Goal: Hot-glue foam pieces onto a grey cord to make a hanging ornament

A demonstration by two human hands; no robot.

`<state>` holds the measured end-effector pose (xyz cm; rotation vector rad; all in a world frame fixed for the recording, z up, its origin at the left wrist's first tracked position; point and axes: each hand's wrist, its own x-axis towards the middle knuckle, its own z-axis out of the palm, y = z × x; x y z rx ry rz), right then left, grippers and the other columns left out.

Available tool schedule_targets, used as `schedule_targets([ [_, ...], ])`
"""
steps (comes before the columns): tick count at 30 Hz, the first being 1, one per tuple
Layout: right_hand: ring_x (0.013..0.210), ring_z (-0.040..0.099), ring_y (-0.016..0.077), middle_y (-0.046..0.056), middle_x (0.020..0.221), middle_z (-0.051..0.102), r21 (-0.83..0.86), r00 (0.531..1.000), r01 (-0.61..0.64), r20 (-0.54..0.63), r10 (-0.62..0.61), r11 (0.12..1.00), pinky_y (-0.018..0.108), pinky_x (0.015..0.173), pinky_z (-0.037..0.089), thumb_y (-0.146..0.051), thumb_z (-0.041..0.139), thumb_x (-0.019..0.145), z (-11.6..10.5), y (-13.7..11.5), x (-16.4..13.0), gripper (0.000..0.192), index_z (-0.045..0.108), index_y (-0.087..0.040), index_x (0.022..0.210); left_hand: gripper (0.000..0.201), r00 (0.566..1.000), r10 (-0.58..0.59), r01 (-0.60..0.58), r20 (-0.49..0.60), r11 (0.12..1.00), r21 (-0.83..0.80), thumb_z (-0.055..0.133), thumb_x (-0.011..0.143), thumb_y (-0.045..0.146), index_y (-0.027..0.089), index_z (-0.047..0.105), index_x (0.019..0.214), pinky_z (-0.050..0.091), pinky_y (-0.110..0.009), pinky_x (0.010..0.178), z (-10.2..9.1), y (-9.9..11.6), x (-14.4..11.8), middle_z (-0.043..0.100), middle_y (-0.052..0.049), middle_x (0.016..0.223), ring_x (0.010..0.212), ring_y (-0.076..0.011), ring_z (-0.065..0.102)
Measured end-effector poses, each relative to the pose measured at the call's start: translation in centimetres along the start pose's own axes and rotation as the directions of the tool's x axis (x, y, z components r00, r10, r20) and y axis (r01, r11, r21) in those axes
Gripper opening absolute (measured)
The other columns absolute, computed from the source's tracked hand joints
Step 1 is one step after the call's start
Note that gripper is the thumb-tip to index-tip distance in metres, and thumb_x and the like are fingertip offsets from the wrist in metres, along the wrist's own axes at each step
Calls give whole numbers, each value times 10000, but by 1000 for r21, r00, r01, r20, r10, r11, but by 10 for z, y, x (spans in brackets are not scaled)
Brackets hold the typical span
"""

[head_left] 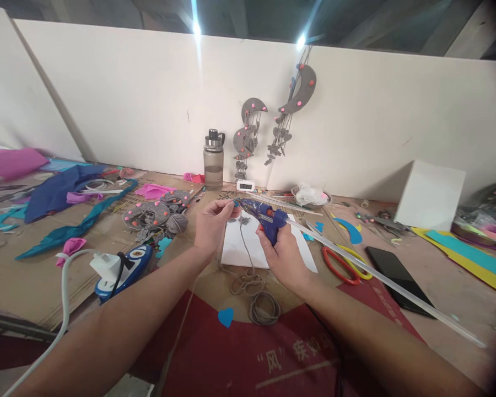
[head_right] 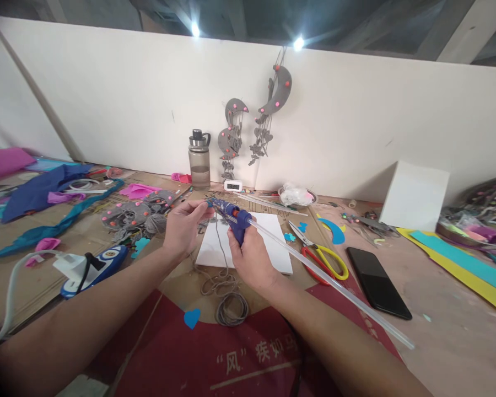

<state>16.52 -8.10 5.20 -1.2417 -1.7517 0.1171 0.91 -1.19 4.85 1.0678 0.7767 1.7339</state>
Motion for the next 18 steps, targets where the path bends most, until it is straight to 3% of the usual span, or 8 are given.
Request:
schedule_targets([
  [18, 912, 624, 269, 151, 1006, 636, -56, 999, 51, 2, -51, 997, 424, 770, 516, -385, 434, 897, 0, 0, -2, 273, 486, -176, 1065, 198, 1000, 15, -15, 2, 999, 28, 724, 695, 315, 144, 692, 790, 538, -310, 707, -1, 0, -1, 695, -28, 713, 664, -146, 659],
])
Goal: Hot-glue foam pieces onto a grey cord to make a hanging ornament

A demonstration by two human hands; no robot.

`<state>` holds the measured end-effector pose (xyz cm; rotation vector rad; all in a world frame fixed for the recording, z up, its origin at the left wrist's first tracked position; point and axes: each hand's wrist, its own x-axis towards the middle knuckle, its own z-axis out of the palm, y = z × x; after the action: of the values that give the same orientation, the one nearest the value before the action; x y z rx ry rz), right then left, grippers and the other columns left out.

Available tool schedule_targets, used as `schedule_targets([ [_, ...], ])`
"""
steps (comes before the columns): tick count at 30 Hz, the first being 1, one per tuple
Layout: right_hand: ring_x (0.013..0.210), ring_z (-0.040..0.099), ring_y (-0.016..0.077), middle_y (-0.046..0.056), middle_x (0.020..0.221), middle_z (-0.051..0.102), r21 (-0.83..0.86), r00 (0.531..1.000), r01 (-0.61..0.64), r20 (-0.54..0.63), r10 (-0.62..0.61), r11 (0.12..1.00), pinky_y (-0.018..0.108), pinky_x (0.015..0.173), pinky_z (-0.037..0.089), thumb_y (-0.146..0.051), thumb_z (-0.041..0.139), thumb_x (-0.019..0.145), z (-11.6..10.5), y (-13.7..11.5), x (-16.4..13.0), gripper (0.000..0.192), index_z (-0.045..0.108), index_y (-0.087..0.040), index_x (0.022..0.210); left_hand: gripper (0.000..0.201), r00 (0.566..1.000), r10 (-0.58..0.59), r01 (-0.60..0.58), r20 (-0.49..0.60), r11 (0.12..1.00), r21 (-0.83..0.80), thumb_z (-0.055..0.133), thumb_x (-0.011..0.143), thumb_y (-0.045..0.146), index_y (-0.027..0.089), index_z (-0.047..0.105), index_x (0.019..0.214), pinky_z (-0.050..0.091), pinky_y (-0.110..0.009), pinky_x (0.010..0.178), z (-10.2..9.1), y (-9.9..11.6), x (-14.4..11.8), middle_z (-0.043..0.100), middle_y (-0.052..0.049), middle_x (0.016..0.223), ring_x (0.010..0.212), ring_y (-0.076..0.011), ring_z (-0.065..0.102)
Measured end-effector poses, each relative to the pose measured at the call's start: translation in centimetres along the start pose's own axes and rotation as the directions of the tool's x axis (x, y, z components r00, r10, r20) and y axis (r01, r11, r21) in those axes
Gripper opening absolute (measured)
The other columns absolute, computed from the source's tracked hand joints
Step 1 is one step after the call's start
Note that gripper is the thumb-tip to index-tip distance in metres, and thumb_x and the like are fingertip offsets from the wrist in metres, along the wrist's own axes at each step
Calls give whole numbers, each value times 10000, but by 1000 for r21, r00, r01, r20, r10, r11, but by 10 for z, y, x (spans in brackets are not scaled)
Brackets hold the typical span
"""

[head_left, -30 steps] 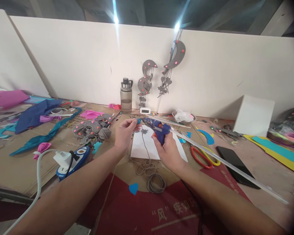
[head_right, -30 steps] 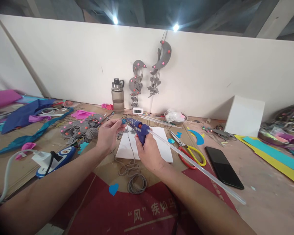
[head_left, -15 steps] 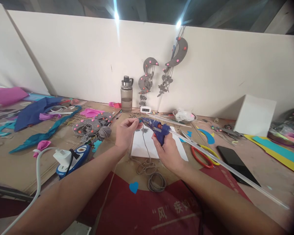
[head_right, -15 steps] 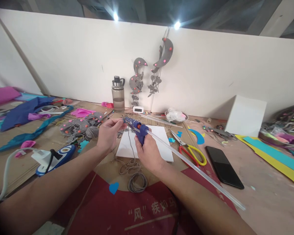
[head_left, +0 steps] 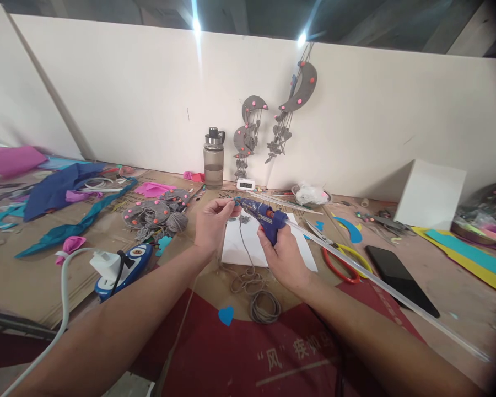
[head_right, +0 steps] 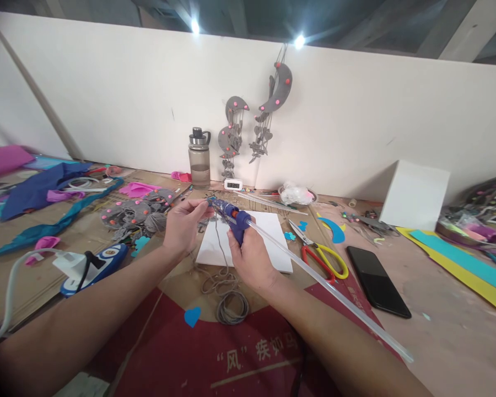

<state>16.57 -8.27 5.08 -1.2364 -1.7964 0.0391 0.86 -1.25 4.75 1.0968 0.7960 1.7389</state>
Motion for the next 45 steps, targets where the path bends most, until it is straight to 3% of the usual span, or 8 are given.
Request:
schedule_targets([
  [45, 974, 616, 278, 161, 1071, 633, 6, 999, -31, -17, 31, 1000, 449, 819, 505, -386, 441, 894, -1, 0, -2, 329, 498, -171, 1138, 194, 1000, -22, 22, -21, 1000, -4, 732, 674, 302, 138, 680, 762, 542, -314, 692, 3, 4, -3, 677, -20, 692, 648, -151, 663],
])
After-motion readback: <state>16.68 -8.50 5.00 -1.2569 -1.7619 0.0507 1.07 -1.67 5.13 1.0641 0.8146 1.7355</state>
